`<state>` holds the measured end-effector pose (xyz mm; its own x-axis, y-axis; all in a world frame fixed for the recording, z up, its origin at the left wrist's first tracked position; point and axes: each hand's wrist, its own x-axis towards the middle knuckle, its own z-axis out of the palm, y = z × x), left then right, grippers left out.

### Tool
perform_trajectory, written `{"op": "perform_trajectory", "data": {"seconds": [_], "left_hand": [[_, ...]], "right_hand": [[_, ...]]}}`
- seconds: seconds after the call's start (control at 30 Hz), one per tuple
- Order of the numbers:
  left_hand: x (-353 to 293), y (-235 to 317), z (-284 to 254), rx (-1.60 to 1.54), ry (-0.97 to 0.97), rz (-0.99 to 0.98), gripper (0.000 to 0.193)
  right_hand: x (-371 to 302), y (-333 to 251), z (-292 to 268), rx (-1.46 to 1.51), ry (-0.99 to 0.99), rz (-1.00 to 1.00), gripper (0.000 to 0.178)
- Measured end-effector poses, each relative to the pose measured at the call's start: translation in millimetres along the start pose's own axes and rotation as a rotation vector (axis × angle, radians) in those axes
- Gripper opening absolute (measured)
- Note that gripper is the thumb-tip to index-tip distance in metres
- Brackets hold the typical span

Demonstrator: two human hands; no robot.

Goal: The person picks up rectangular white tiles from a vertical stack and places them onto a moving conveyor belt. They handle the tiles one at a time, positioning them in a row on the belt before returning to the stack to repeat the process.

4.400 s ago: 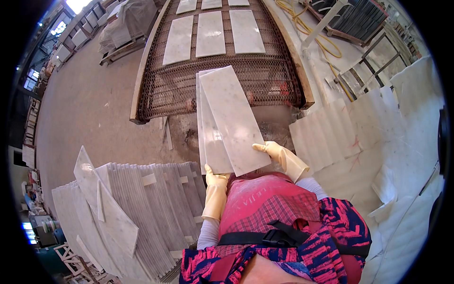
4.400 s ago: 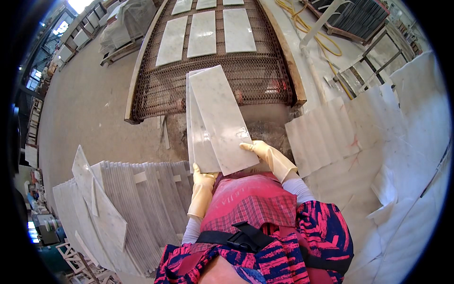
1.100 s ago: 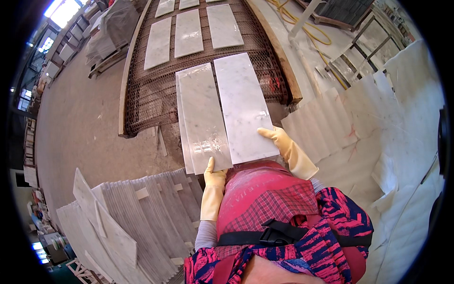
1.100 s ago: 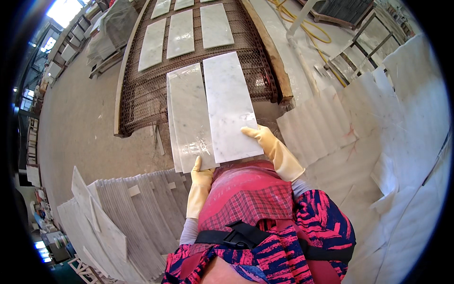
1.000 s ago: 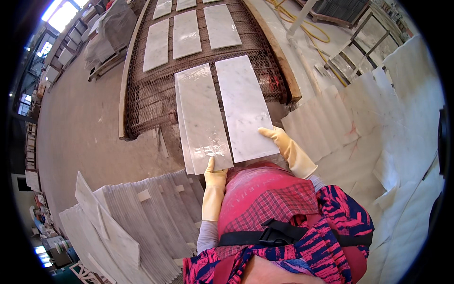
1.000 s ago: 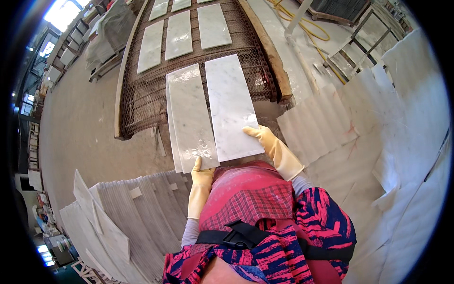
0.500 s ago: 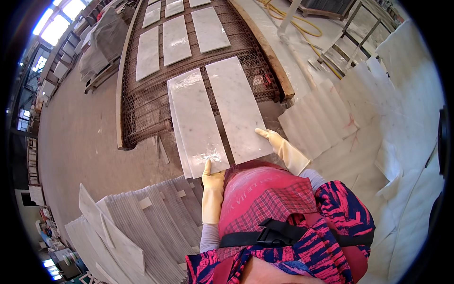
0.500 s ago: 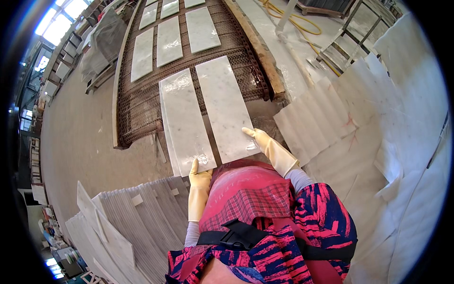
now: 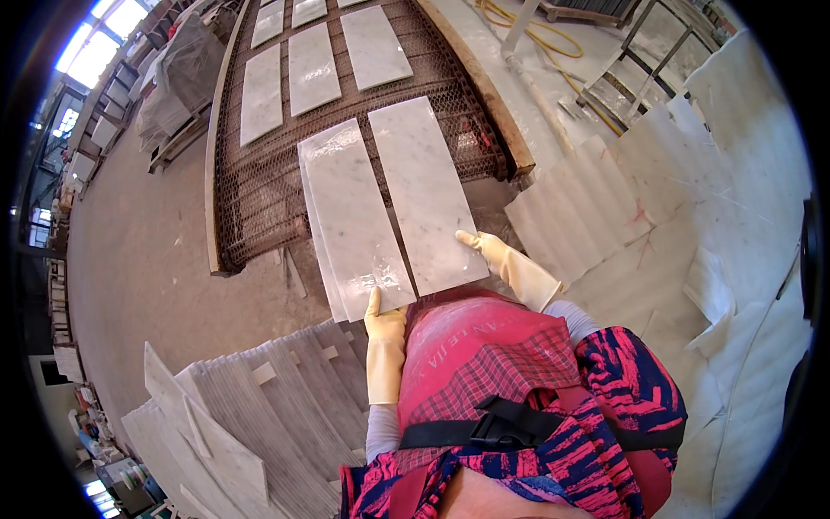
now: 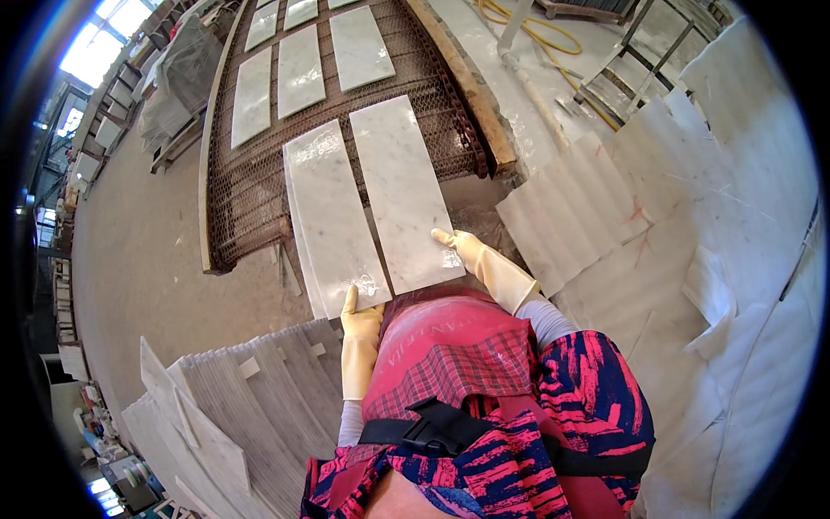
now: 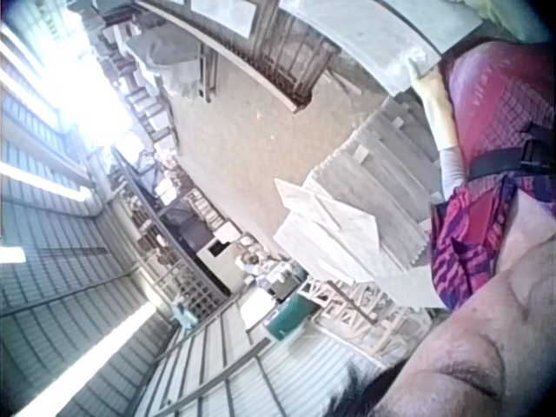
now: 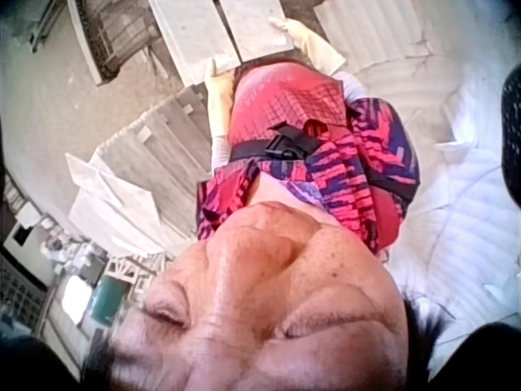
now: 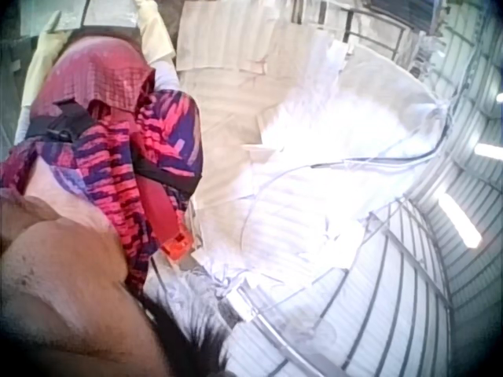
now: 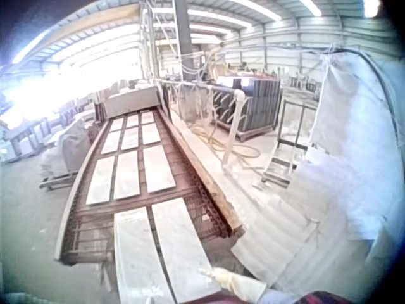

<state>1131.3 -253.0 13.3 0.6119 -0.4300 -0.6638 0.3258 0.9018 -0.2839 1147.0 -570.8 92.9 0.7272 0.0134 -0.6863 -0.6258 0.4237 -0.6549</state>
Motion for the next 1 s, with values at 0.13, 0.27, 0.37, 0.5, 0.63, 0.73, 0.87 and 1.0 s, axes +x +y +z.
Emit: {"op": "perform_trajectory", "data": {"seconds": [0.13, 0.27, 0.37, 0.5, 0.63, 0.73, 0.87, 1.0], "left_hand": [[7, 2, 7, -0.095, 0.052, -0.086, 0.044], [16, 24, -19, -0.409, -0.030, -0.168, 0.042], [15, 6, 1, -0.156, -0.001, -0.132, 0.042], [19, 40, -35, -0.552, -0.042, -0.361, 0.038], [-2, -18, 33, 0.304, 0.202, 0.148, 0.033], [0, -20, 27, 0.423, 0.203, 0.250, 0.035], [7, -18, 26, 0.402, 0.225, 0.242, 0.038], [15, -8, 15, 0.375, 0.194, 0.256, 0.037]], "right_hand": [[13, 5, -11, 0.033, -0.059, 0.012, 0.066], [9, -1, -4, 0.004, -0.072, 0.037, 0.065], [9, -1, -11, -0.014, -0.037, 0.020, 0.064], [21, 7, -12, -0.082, -0.071, 0.003, 0.059], [27, 11, -29, -0.081, -0.033, -0.018, 0.063], [35, 12, -26, -0.107, -0.056, -0.057, 0.063], [36, 8, -26, -0.114, -0.063, -0.082, 0.059], [29, -4, -23, -0.094, -0.093, -0.038, 0.058]]}}
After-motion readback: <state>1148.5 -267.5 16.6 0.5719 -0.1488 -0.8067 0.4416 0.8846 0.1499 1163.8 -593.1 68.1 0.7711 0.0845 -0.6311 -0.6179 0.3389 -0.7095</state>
